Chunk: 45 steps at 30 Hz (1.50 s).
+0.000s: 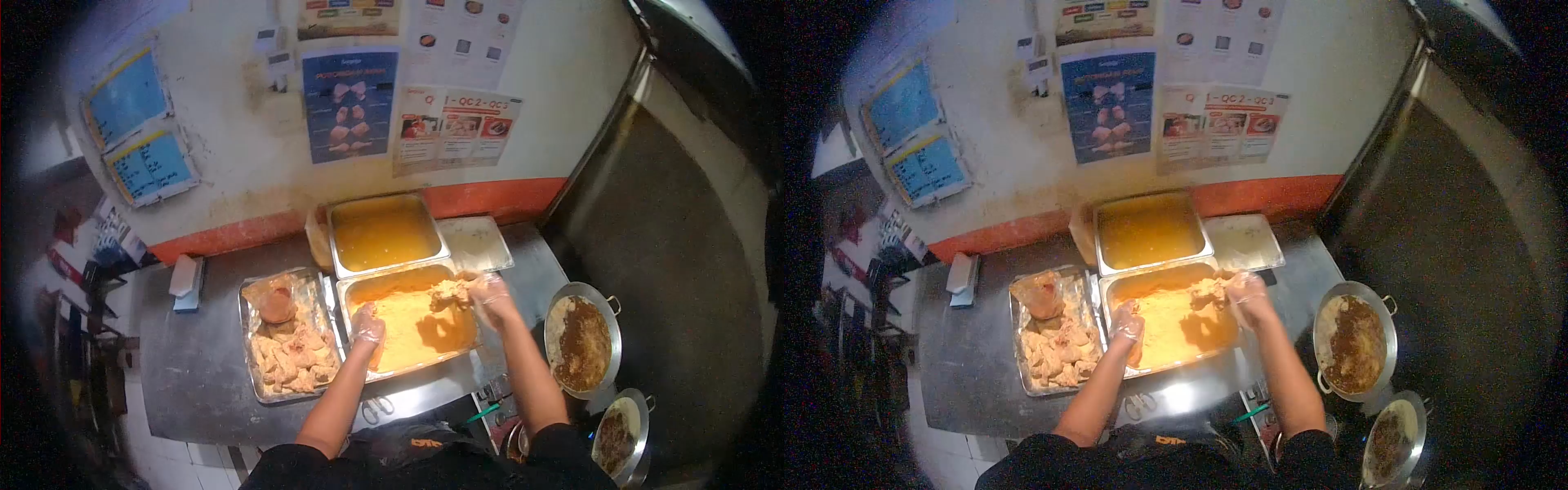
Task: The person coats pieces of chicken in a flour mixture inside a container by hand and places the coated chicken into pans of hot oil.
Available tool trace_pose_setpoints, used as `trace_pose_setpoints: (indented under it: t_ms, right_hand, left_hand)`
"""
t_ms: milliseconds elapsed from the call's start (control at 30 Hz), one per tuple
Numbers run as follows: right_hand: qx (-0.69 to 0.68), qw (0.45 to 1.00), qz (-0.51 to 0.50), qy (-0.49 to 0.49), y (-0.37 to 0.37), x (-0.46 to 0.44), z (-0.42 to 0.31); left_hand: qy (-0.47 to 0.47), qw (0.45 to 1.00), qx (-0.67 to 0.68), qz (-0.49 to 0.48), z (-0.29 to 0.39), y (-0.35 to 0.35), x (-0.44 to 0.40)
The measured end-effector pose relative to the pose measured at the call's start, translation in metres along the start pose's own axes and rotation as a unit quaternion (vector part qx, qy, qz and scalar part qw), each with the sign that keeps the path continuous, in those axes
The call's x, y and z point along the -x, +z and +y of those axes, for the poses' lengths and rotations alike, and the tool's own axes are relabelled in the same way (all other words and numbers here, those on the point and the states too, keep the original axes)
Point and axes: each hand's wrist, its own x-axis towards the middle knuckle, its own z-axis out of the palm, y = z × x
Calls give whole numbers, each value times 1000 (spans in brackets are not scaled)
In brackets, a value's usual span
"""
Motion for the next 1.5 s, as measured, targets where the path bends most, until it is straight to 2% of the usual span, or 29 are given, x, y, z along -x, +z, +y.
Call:
trace_pose_setpoints:
  t_ms: [100, 133, 200, 267, 333, 367, 433, 500, 567, 600, 633, 700, 767, 800, 833, 867, 933, 1000, 1033, 1100, 1133, 1200, 1233, 1300, 1333, 1400, 1433, 1467, 1500]
  right_hand:
    - [18, 999, -22, -43, -13, 34, -90]
    - [34, 997, -47, -57, -26, 42, -110]
    - [23, 993, -79, -82, -62, 64, -142]
    - [47, 993, -57, -93, -78, 107, -186]
    - [89, 992, 15, -84, -99, 152, -217]
    - [58, 993, -2, -107, -131, 166, -215]
    - [55, 990, 37, -127, -164, 208, -224]
    - [83, 988, 100, -79, -204, 242, -221]
    - [131, 975, 158, -86, -237, 284, -224]
    - [181, 969, 146, -79, -257, 306, -225]
    - [171, 967, 175, -73, -281, 324, -218]
    - [333, 891, 308, 29, -343, 374, -164]
    - [548, 755, 336, 126, -383, 417, -153]
    - [538, 753, 352, 139, -416, 439, -129]
    - [598, 692, 367, 170, -454, 451, -98]
    - [658, 623, 375, 194, -489, 468, -71]
    - [650, 616, 375, 238, -530, 489, -29]
    - [650, 576, 373, 325, -555, 509, -6]
    - [648, 583, 367, 325, -579, 515, 17]
    - [583, 586, 485, 287, -623, 533, 62]
    - [584, 591, 480, 281, -643, 539, 80]
    - [508, 535, 613, 283, -673, 548, 119]
    - [507, 543, 608, 279, -684, 554, 140]
    - [574, 515, 599, 215, -700, 557, 172]
    - [574, 523, 594, 211, -697, 551, 171]
    - [363, 610, 664, 236, -680, 549, 153]
    - [365, 616, 657, 235, -674, 545, 152]
    - [359, 618, 687, 132, -668, 542, 154]
    - [369, 615, 692, 81, -658, 536, 145]
  left_hand:
    - [32, 999, 20, 34, -28, 19, -7]
    - [-50, 995, 91, -12, -51, 33, -21]
    - [-112, 986, 116, -52, -95, 56, -42]
    - [-62, 996, 66, -20, -129, 74, -52]
    - [-11, 1000, 12, -6, -93, 55, -38]
    - [21, 1000, -15, -4, -78, 42, -31]
    - [82, 994, -66, -15, -59, 27, -27]
    - [140, 983, -111, -39, -45, 11, -29]
    - [118, 991, -30, -61, -32, 6, -28]
    - [94, 992, 40, -78, -24, 3, -26]
    - [60, 987, 117, -91, -14, 0, -21]
    - [8, 965, 239, -107, 0, -8, 3]
    - [115, 982, 36, -145, -25, -6, -17]
    - [160, 976, -40, -141, -51, -1, -35]
    - [180, 975, -70, -109, -75, 1, -66]
    - [189, 972, -73, -118, -58, 6, -58]
    - [199, 974, -84, -69, -37, -6, -31]
    - [183, 977, -62, -88, -21, -5, -16]
    - [173, 978, -54, -103, -14, -7, -10]
    - [159, 979, -44, -118, -5, -11, 3]
    - [155, 979, -42, -123, -2, -11, 13]
    - [150, 979, -44, -131, 3, -18, 30]
    - [148, 979, -45, -132, 6, -20, 36]
    - [144, 980, -45, -132, 8, -29, 45]
    - [141, 981, -45, -129, 9, -31, 50]
    - [139, 981, -42, -130, 10, -36, 58]
    - [141, 981, -34, -130, 7, -41, 62]
    - [143, 980, -27, -134, 3, -45, 64]
    - [147, 979, -12, -138, -2, -50, 65]
